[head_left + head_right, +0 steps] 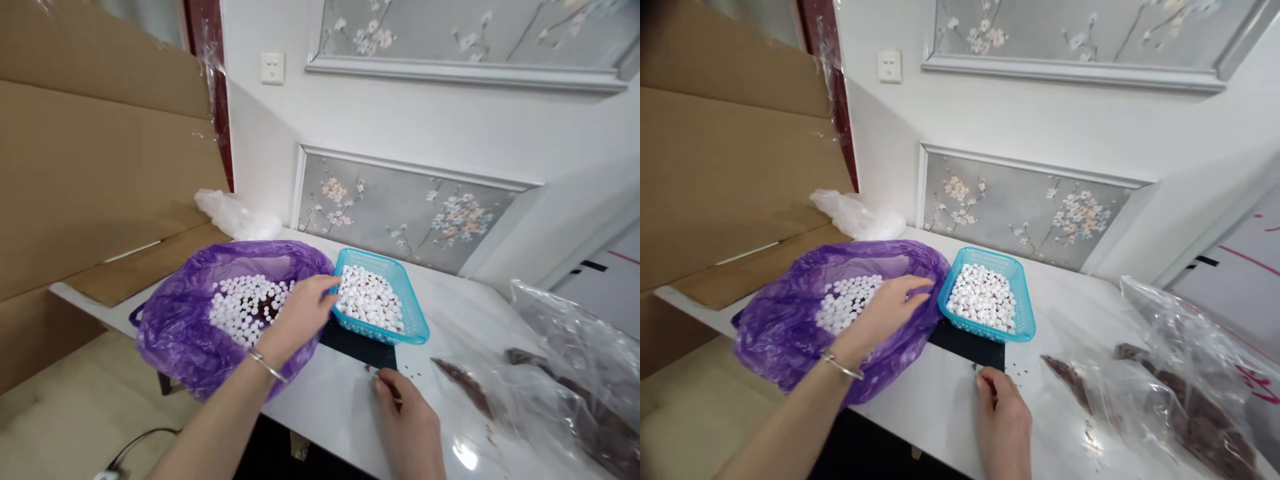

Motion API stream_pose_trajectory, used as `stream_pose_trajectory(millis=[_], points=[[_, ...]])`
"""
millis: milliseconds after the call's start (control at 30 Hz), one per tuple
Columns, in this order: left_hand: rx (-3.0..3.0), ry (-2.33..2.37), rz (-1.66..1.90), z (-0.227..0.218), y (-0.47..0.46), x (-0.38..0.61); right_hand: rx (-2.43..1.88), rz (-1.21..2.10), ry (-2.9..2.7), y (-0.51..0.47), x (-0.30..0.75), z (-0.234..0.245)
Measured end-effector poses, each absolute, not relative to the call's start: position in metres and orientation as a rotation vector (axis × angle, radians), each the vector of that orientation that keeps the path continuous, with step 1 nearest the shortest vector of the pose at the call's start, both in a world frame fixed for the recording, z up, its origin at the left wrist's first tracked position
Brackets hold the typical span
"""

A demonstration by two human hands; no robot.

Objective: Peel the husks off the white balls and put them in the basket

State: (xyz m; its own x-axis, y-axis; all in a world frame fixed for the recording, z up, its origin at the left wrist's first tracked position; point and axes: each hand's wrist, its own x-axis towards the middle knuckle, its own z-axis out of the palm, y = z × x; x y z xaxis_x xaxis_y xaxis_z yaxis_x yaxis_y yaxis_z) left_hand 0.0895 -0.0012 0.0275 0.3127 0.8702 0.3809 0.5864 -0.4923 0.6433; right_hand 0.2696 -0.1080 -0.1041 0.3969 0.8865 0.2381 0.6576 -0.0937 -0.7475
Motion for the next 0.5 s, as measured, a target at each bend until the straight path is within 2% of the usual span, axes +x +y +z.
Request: stream_pose_trajectory(millis=[167,300,500], points=[[2.298,1.752,0.660,0.014,0.014,-0.001,-1.783,0.377,-1.287,-0.110,0.263,-0.088],[2.342,1.876,0.450,-0.004,0.020,-0.030,-1.781,0.388,-1.173,-0.111,0.258,-0.079],[2.350,1.855,0.472,-0.012,0.021,-0.028,-1.694,0.464,-1.226,-0.111,0.262,-0.085]])
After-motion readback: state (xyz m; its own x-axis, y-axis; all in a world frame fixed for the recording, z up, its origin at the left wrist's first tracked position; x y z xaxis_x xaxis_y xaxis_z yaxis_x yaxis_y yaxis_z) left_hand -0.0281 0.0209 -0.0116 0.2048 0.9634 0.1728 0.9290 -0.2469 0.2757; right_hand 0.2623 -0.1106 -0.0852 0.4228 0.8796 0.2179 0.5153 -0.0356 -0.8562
